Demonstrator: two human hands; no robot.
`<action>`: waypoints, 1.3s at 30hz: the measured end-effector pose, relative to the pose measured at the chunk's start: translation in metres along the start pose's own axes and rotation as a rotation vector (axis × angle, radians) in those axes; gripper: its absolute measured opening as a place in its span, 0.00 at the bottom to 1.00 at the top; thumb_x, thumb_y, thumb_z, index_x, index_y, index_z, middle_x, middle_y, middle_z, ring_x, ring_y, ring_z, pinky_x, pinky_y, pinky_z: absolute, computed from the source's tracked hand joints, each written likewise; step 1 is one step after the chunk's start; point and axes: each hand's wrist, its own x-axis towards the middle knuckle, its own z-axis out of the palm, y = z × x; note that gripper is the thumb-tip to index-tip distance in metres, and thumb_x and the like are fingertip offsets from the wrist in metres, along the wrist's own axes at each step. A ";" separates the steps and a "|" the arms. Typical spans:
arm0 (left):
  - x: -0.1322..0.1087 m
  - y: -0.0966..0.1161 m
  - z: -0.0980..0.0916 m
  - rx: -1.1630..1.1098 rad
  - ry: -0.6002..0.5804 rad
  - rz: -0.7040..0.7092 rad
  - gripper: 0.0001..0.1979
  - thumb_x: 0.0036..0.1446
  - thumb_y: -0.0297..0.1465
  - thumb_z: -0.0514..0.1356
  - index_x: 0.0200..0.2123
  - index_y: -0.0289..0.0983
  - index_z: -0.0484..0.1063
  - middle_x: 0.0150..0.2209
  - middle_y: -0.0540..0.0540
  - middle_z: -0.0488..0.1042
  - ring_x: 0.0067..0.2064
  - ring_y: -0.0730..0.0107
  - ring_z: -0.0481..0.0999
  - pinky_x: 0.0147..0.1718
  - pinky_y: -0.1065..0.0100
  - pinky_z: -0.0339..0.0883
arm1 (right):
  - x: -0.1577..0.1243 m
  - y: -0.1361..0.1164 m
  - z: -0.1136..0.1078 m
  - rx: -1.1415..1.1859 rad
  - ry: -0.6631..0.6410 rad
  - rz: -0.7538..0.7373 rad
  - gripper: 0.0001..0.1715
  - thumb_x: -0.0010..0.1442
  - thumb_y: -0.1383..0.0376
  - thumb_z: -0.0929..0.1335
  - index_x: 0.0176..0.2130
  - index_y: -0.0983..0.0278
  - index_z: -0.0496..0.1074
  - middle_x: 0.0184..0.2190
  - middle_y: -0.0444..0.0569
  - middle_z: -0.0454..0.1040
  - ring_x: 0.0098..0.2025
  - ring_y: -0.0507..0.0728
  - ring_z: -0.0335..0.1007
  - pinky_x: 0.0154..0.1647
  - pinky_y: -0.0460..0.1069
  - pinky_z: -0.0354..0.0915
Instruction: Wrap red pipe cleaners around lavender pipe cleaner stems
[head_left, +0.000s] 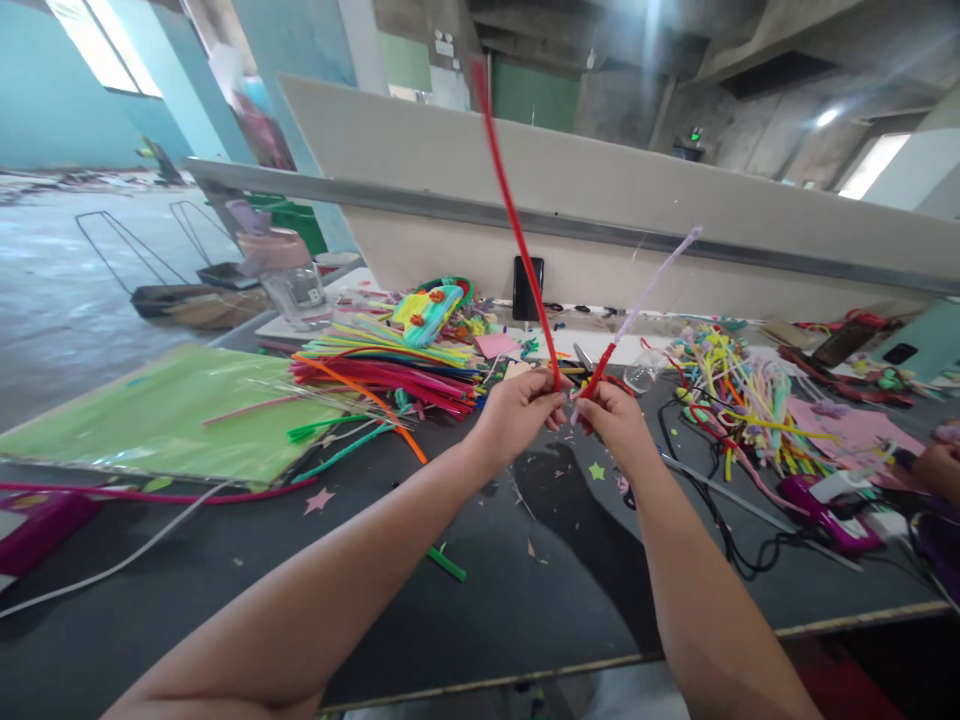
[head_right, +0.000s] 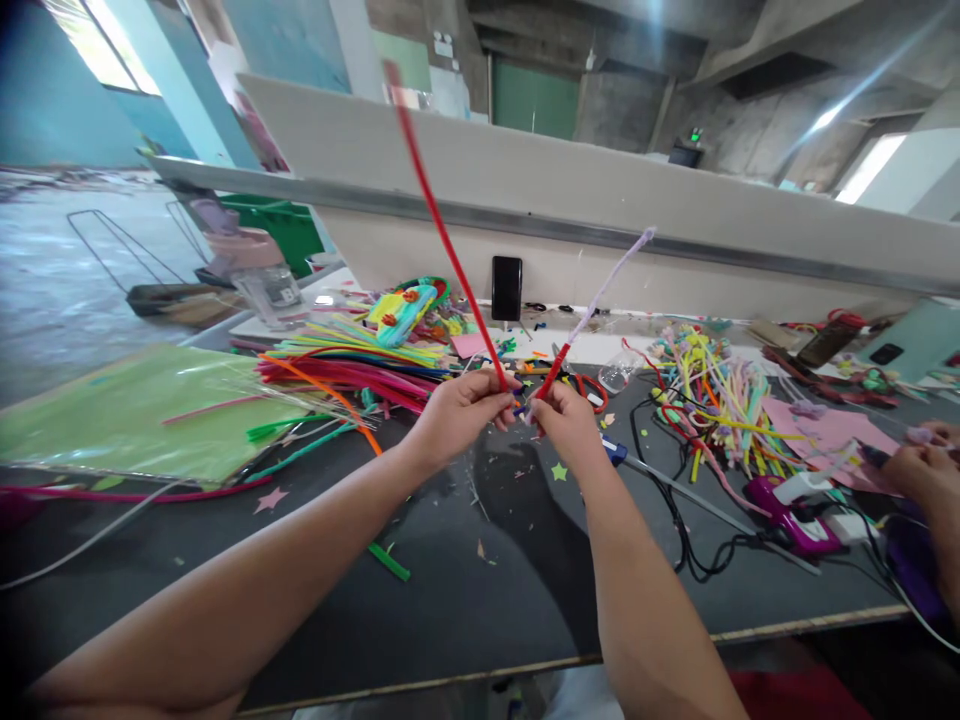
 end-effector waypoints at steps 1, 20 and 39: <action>-0.001 -0.001 0.001 0.010 0.013 0.014 0.09 0.51 0.28 0.57 0.38 0.34 0.69 0.23 0.52 0.70 0.23 0.76 0.71 0.24 0.73 0.68 | 0.000 0.001 -0.001 -0.028 0.008 -0.002 0.09 0.52 0.60 0.66 0.31 0.64 0.68 0.21 0.41 0.69 0.19 0.49 0.62 0.21 0.44 0.59; -0.004 -0.039 0.025 -0.125 0.070 -0.163 0.05 0.48 0.31 0.59 0.26 0.34 0.69 0.24 0.51 0.73 0.27 0.73 0.74 0.31 0.69 0.72 | -0.001 0.004 0.001 -0.132 0.033 -0.056 0.11 0.51 0.58 0.66 0.24 0.63 0.67 0.16 0.40 0.61 0.20 0.50 0.55 0.22 0.45 0.54; -0.009 -0.052 0.025 0.149 0.129 -0.055 0.03 0.48 0.25 0.54 0.24 0.36 0.65 0.21 0.52 0.71 0.25 0.74 0.73 0.26 0.72 0.67 | -0.003 0.006 0.012 -0.257 0.081 -0.111 0.13 0.53 0.57 0.66 0.32 0.65 0.71 0.24 0.45 0.71 0.26 0.53 0.64 0.28 0.47 0.60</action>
